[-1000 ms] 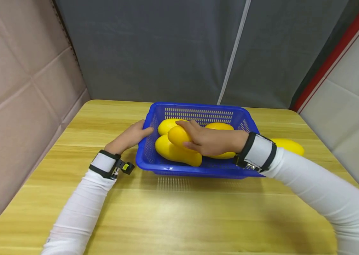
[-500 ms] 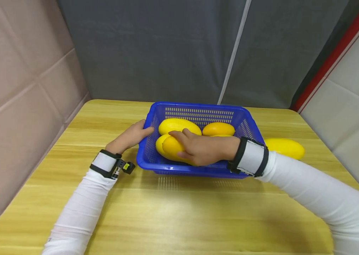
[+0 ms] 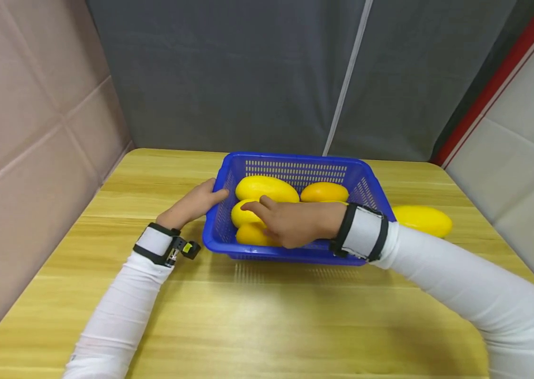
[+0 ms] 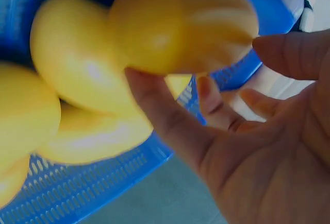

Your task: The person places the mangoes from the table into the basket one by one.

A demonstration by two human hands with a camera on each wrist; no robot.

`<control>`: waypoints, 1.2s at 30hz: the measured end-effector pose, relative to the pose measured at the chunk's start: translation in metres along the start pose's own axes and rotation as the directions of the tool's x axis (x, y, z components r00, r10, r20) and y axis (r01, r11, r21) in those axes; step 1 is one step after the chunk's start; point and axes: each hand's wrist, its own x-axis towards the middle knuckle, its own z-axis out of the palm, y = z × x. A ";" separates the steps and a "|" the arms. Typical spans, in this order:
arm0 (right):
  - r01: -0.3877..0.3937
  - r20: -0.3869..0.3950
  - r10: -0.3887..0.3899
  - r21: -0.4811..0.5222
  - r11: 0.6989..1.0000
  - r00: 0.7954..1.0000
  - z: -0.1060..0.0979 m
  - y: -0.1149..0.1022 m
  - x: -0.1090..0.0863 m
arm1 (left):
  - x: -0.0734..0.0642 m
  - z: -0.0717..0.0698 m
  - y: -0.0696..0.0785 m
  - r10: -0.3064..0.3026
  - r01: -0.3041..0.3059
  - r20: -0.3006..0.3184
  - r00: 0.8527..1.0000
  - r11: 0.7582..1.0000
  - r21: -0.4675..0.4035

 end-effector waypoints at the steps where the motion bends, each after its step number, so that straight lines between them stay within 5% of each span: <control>1: 0.000 -0.001 0.000 0.001 1.000 1.000 -0.001 0.000 0.002 | 0.000 0.000 0.001 0.001 -0.001 0.003 1.000 1.000 -0.002; 6: -0.051 0.049 0.049 0.039 0.998 0.998 -0.006 0.002 0.007 | 0.000 0.000 0.001 -0.011 0.011 0.006 1.000 1.000 -0.007; 11: -0.057 0.115 0.059 -0.023 0.998 0.992 -0.005 0.002 0.009 | 0.000 -0.001 0.002 -0.021 0.021 0.004 1.000 1.000 0.008; 25: -0.018 0.040 0.022 -0.093 0.996 0.999 -0.002 -0.006 0.016 | 0.002 0.000 0.000 -0.014 0.014 0.006 1.000 1.000 0.001; 36: -0.048 0.138 0.067 -0.136 0.990 0.988 -0.004 -0.015 0.018 | 0.000 -0.001 0.000 -0.005 0.005 0.012 1.000 1.000 -0.016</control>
